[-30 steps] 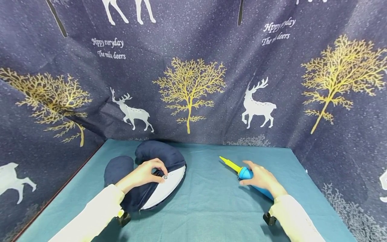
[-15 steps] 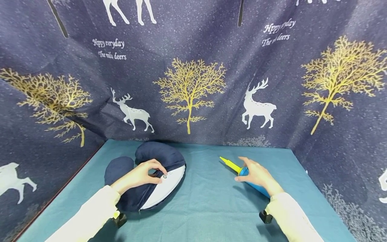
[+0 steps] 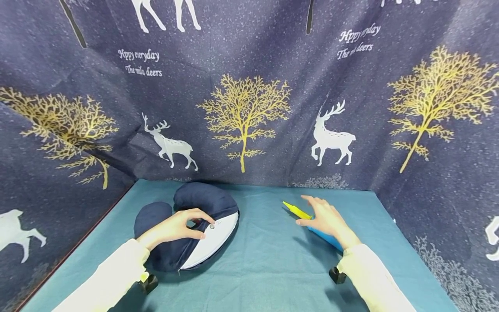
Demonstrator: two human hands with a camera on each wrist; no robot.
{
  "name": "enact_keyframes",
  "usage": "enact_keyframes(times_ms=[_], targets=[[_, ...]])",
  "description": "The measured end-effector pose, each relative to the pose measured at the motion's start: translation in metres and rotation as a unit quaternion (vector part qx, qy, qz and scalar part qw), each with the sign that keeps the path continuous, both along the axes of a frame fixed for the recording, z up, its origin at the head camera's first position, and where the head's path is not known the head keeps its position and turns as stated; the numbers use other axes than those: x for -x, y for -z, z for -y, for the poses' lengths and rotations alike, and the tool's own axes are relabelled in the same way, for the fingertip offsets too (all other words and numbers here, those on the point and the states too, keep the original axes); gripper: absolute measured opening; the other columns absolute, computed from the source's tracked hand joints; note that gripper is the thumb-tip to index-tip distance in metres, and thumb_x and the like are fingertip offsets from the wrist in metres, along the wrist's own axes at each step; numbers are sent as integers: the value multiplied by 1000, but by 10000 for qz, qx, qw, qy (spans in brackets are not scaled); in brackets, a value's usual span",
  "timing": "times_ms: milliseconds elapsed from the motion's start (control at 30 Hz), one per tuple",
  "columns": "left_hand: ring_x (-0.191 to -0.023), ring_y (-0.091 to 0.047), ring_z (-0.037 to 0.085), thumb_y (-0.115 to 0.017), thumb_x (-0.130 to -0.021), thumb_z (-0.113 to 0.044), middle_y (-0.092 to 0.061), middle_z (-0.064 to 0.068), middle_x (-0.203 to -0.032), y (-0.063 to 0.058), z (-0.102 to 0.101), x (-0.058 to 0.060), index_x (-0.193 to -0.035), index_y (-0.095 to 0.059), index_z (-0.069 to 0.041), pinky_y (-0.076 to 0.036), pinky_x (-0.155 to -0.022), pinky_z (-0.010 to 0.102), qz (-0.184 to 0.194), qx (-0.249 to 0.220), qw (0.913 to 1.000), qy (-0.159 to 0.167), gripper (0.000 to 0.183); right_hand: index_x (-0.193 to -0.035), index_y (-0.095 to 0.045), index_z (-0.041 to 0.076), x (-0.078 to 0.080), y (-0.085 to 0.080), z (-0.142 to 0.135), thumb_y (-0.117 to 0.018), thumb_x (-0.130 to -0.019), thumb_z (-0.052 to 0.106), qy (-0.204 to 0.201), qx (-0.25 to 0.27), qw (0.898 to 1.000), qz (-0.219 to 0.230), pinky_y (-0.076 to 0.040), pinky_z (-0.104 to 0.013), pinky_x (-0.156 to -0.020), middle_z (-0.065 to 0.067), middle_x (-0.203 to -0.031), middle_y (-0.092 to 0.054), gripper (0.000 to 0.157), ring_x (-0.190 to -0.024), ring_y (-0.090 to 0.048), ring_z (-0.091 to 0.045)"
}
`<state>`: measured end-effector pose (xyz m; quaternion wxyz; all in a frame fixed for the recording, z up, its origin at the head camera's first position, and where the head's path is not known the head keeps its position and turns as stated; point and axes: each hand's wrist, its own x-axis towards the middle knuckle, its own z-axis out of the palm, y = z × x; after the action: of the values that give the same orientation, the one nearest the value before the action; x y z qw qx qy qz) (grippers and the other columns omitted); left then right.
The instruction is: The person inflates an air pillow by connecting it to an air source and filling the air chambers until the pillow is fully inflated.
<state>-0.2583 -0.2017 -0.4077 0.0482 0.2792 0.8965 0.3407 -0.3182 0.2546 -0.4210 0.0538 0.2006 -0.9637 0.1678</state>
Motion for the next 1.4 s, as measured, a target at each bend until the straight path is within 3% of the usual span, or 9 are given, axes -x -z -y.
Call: enact_keyframes(times_ms=[200,433,567,800,967,1033,1133,1267,1400], targets=[[-109,-62,17,-80,-82,-30,-68,-4,-118,1,0,2,-116,-71,-27,-52,-95,37,-115,24,9999,-88,36,-147,-44,18,-1,-3,18,-70,-82,62,-118,273,9995,-76,-47,-60,-91,-14,-130,-63,82,-120,-56,-39],[-110,-65,27,-81,-82,-30,-63,4,-118,1,4,3,-118,-71,-26,-54,-96,44,351,-139,9992,-95,38,-144,-50,17,-3,-15,52,-73,-84,53,-538,562,9966,-283,-45,-60,-98,-11,-130,-65,73,-124,-56,-36],[-111,-66,30,-81,-81,-30,-63,6,-121,1,7,3,-120,-70,-26,-53,-97,47,399,-116,9991,-55,40,-141,-54,18,-4,-22,72,-74,-85,46,-949,817,9914,-379,-47,-56,-97,-6,-125,-67,65,-121,-59,-31],[-113,-63,27,-79,-83,-29,-64,5,-123,2,9,3,-125,-68,-22,-52,-99,48,211,-174,9995,134,44,-133,-62,22,5,-21,100,-76,-87,30,-1762,1805,9677,35,-50,-49,-98,3,-121,-70,49,-113,-65,-20],[-113,-63,27,-78,-84,-30,-64,6,-124,2,10,2,-128,-66,-22,-51,-99,50,250,-152,9994,173,47,-126,-67,18,5,-19,121,-76,-87,25,-2150,2224,9508,177,-52,-38,-95,2,-118,-72,41,-107,-68,-19],[-113,-63,27,-78,-84,-30,-63,6,-125,2,10,3,-129,-66,-21,-51,-99,51,290,-145,9993,180,48,-125,-68,16,4,-17,129,-75,-87,24,-2256,2336,9455,241,-52,-34,-95,0,-118,-72,39,-106,-68,-21],[-113,-63,27,-78,-84,-31,-63,7,-125,1,10,3,-130,-66,-21,-51,-99,50,317,-129,9993,175,48,-123,-69,15,3,-16,142,-74,-88,23,-2349,2492,9389,348,-53,-37,-94,-5,-116,-74,37,-105,-69,-24],[-113,-63,27,-78,-84,-30,-63,7,-125,1,10,3,-130,-66,-22,-51,-99,49,350,-102,9992,138,48,-120,-71,19,2,-11,156,-74,-88,23,-2390,2572,9352,463,-54,-42,-92,-4,-109,-76,32,-101,-70,-19],[-113,-64,29,-78,-84,-30,-63,7,-126,1,10,3,-130,-66,-22,-51,-99,51,415,-109,9990,81,48,-116,-72,21,1,-3,167,-74,-89,18,-2560,2650,9285,463,-56,-38,-88,-2,-107,-76,27,-96,-71,-14]])
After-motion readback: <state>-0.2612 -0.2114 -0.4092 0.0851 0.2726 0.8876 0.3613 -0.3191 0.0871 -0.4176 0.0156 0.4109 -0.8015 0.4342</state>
